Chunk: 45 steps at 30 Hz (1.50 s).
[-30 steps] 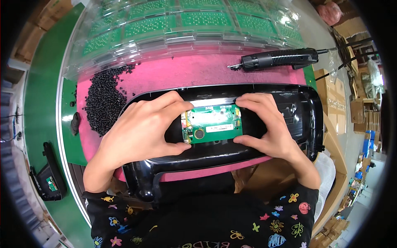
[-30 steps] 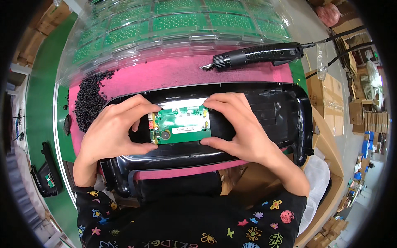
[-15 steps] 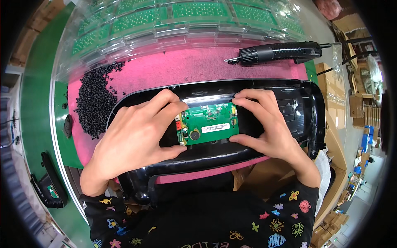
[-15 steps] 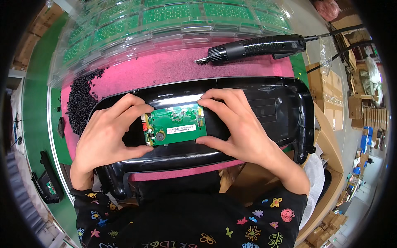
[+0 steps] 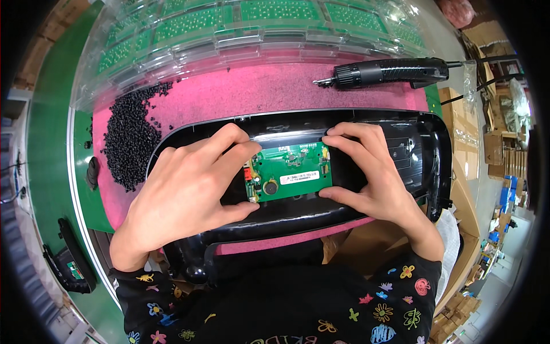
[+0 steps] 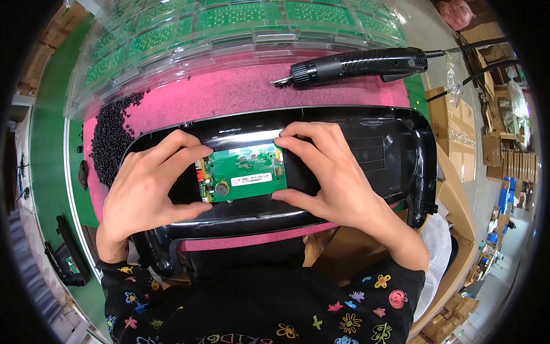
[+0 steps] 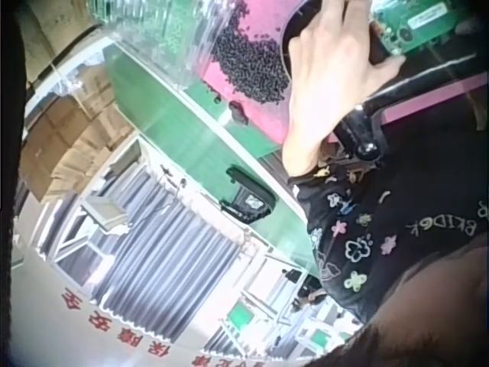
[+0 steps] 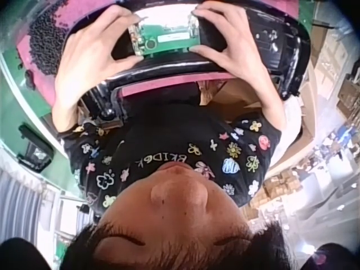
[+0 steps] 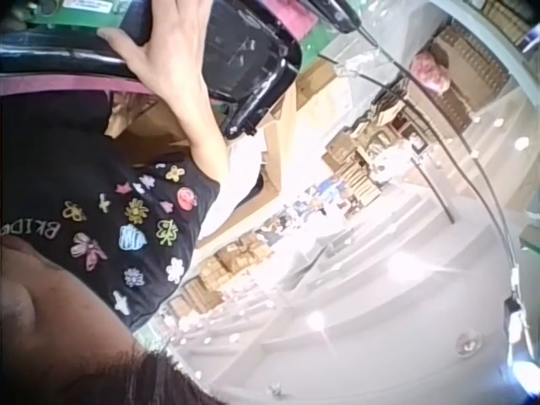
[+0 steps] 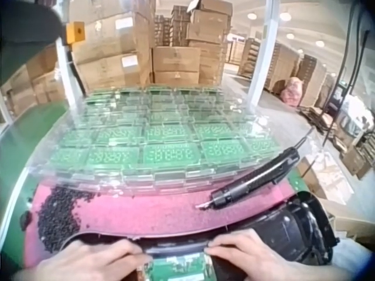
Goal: Assembling electronic components by inserting a PCB into a plastic housing and securing it with an electric screwdriver.
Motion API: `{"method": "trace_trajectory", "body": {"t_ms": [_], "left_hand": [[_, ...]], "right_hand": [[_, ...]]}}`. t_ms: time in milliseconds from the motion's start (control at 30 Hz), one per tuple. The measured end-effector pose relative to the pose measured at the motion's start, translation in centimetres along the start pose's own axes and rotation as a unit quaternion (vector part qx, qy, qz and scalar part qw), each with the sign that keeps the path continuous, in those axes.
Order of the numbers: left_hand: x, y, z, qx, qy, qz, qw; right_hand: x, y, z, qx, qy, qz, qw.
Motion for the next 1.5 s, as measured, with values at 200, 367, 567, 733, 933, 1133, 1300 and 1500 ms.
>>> {"method": "trace_trajectory", "body": {"t_ms": [200, 367, 567, 733, 933, 1133, 1300, 1500], "left_hand": [[0.4, -0.1, -0.1, 0.003, 0.006, 0.005, 1.000], [-0.3, -0.1, -0.3, 0.004, 0.003, -0.015, 1.000], [-0.3, -0.2, -0.8, 0.029, 0.012, -0.006, 0.999], [0.0, -0.4, -0.8, 0.039, 0.012, 0.010, 0.999], [-0.2, -0.5, -1.1, 0.046, 0.030, -0.004, 0.998], [0.1, -1.1, -1.1, 0.040, 0.037, -0.001, 0.999], [-0.2, -1.5, -1.1, 0.064, 0.036, 0.019, 0.997], [-2.9, -0.3, -5.4, 0.041, 0.032, 0.277, 0.960]], "right_hand": [[0.1, -0.2, 0.1, 0.006, -0.005, -0.004, 1.000], [0.1, 0.1, -0.5, 0.012, -0.004, -0.006, 1.000], [0.3, 0.4, -0.9, 0.023, -0.019, -0.014, 0.999], [0.3, 0.3, -0.8, 0.034, -0.027, -0.022, 0.999], [0.4, 0.4, -1.2, 0.039, -0.031, -0.025, 0.998], [0.6, 0.3, -1.3, 0.041, -0.047, -0.031, 0.998], [0.0, 0.6, -2.2, 0.049, -0.049, -0.022, 0.997], [-5.7, 1.1, 0.0, 0.118, -0.178, 0.220, 0.952]]}}
Point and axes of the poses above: each hand's wrist, its own y-axis towards the middle knuckle, its own x-axis out of the palm, z = x × y, the point moved 1 cm from there along y, towards the middle knuckle, and after that the axes turned 11 degrees about z, right-handed, at the moved point
